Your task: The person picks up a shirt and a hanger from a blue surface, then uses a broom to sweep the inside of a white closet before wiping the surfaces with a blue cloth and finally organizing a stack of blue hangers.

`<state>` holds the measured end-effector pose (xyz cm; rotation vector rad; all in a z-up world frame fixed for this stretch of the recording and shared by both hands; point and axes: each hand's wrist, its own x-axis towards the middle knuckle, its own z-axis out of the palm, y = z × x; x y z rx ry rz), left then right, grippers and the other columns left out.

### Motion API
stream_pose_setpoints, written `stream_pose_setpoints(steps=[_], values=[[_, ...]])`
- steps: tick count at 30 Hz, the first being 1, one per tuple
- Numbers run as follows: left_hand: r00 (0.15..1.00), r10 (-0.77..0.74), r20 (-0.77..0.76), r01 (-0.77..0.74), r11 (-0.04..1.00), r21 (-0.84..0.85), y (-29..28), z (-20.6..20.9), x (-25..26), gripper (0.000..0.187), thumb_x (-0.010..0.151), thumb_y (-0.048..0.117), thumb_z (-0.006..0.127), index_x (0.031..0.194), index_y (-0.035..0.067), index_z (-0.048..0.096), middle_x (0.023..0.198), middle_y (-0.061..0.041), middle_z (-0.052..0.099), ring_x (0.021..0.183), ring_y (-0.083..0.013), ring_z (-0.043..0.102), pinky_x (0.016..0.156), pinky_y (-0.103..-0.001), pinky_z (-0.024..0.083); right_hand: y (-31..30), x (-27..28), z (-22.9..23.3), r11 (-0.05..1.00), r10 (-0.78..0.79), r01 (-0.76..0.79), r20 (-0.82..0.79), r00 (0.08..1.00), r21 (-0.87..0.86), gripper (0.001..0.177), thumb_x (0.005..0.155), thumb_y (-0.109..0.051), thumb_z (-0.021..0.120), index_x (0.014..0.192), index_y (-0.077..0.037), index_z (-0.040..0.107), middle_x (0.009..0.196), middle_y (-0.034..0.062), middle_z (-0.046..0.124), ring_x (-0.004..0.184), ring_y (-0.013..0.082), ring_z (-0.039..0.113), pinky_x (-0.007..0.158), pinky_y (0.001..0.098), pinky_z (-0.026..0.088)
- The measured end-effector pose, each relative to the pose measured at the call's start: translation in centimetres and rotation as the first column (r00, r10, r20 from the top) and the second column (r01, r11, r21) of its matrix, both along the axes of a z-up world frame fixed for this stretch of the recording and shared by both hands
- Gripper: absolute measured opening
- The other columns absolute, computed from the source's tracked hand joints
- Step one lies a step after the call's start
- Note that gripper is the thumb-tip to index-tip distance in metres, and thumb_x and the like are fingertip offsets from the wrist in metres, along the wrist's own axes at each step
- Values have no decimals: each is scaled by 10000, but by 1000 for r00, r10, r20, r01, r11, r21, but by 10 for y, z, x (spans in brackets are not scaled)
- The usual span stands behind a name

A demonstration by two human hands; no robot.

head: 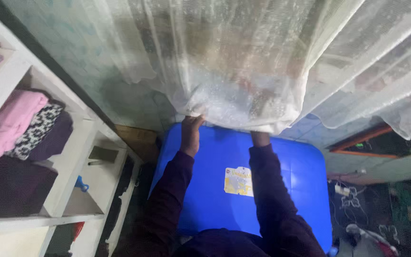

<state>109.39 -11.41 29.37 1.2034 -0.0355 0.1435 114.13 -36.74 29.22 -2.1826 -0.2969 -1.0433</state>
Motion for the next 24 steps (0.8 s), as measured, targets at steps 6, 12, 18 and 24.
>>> stream_pose_setpoints(steps=[6,12,18,24], values=[[999,-43,-13,42,998,-51,-3,-26,-3,379,876,67,636,1239,-41,655,1186,-121,697,1105,-216,636,997,-346,480,29,-69,0,991,90,-90,13,996,96,269,1060,-132,503,1204,-10,695,1121,179,710,1044,332,664,909,474,500],[999,7,-46,-1,991,136,-15,-38,-9,341,916,83,652,1239,-24,680,1241,-91,721,1158,-191,640,1019,-344,480,19,-133,-95,970,-160,210,-332,930,119,168,1031,-176,600,1068,-22,656,977,175,662,935,363,621,790,480,472],[997,54,-57,-48,994,96,-37,-42,-20,409,951,77,649,1353,9,625,1306,-102,669,1177,-230,610,1016,-376,475,10,-204,-122,855,-152,451,-708,690,256,260,889,-280,745,1067,-104,676,919,120,676,861,300,659,752,441,499],[927,-130,-351,107,991,-84,-58,-44,-53,632,954,211,589,1523,247,316,1439,-67,521,1228,-231,587,915,-455,519,-14,-270,-113,869,-279,487,-733,621,82,268,860,-289,750,1057,-122,675,989,88,672,966,317,637,794,501,455]])
